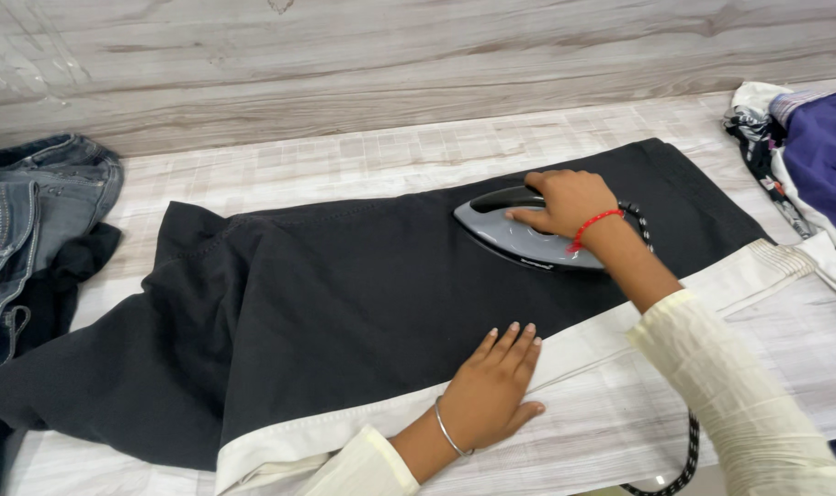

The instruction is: The person irons a pair of black track pants on a table. They smooth the fabric, use an iron to press both legs and the waistband, flip the pants over, and continue ironing the other side before folding the garment.

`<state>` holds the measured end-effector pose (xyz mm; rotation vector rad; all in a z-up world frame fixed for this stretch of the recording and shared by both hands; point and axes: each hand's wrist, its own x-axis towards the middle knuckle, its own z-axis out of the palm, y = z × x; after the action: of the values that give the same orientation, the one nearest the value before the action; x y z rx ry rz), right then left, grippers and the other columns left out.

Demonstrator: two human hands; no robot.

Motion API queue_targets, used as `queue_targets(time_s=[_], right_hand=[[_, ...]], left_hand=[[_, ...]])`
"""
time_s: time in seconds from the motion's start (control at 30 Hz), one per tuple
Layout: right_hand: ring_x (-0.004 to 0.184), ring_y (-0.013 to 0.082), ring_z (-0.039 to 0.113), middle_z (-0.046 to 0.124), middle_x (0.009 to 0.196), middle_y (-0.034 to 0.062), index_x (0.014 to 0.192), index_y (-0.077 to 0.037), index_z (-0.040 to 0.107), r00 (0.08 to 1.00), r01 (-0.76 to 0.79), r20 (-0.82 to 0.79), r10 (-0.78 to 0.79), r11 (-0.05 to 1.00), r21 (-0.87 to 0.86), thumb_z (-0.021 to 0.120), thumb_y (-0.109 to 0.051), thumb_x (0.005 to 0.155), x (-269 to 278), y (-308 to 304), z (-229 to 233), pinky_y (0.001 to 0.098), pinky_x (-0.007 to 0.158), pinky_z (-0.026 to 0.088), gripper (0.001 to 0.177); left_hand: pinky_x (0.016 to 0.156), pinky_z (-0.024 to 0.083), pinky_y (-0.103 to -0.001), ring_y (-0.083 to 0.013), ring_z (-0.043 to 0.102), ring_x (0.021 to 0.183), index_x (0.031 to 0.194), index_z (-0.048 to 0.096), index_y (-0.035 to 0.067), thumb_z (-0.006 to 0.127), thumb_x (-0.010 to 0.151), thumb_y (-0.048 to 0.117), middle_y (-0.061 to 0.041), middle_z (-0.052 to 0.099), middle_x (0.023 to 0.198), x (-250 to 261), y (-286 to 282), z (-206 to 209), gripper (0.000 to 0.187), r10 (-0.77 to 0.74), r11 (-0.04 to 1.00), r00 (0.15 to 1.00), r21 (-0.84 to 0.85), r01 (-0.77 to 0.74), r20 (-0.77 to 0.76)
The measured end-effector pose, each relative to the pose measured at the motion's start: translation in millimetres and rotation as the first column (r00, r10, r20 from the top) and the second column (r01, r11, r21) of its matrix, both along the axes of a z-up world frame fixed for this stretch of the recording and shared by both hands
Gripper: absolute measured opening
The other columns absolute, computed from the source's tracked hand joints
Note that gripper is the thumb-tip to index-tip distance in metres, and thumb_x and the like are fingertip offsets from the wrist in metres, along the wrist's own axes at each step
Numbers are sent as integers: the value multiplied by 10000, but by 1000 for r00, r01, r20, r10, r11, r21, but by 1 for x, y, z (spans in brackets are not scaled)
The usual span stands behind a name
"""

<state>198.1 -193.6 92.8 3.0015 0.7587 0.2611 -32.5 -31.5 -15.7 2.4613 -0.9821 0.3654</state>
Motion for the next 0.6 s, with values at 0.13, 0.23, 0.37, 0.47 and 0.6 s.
queue_targets(time_s=[0.13, 0.23, 0.37, 0.47, 0.6], right_hand=[[763, 295, 719, 749, 817, 47, 929, -152, 738, 899, -421, -95, 427, 904, 75, 654, -708, 748, -18, 1, 12, 448, 619, 557, 590], [742, 286, 722, 735, 770, 58, 925, -164, 734, 931, -339, -145, 336, 941, 4, 621, -739, 766, -25, 20, 11, 432, 626, 561, 607], [735, 314, 725, 729, 766, 110, 1012, -135, 734, 995, 18, -99, -17, 1000, 4, 596, -730, 864, -10, 68, 3, 434, 637, 561, 628], [739, 303, 728, 736, 784, 109, 1025, -108, 738, 995, 92, -33, -90, 994, 53, 587, -713, 908, -4, 89, -3, 428, 644, 567, 634], [745, 308, 734, 757, 769, 112, 1093, -123, 727, 996, 35, -88, -26, 994, 100, 610, -719, 850, -8, 82, -1, 433, 663, 575, 655]], left_hand=[[1246, 289, -502, -427, 403, 1485, 1448, 469, -144, 664, 924, 384, -333, 433, 1561, -7, -11, -3, 769, -53, 999, 998, -8, 53, 15], [1254, 296, -495, -417, 410, 1499, 1462, 462, -140, 650, 933, 390, -324, 435, 1576, -8, -16, -7, 772, -71, 997, 997, -10, 71, 44], [1276, 306, -479, -396, 419, 1520, 1492, 465, -122, 632, 963, 396, -300, 440, 1605, -9, -18, -10, 759, -46, 999, 995, -11, 48, 88], [1259, 299, -514, -401, 421, 1512, 1481, 477, -114, 626, 971, 371, -299, 445, 1591, -9, -13, -6, 719, 2, 998, 1000, -64, -1, 16], [1200, 257, -572, -433, 396, 1460, 1455, 470, -126, 631, 947, 344, -311, 434, 1546, -2, -18, -5, 711, 149, 986, 988, -70, -151, -27]])
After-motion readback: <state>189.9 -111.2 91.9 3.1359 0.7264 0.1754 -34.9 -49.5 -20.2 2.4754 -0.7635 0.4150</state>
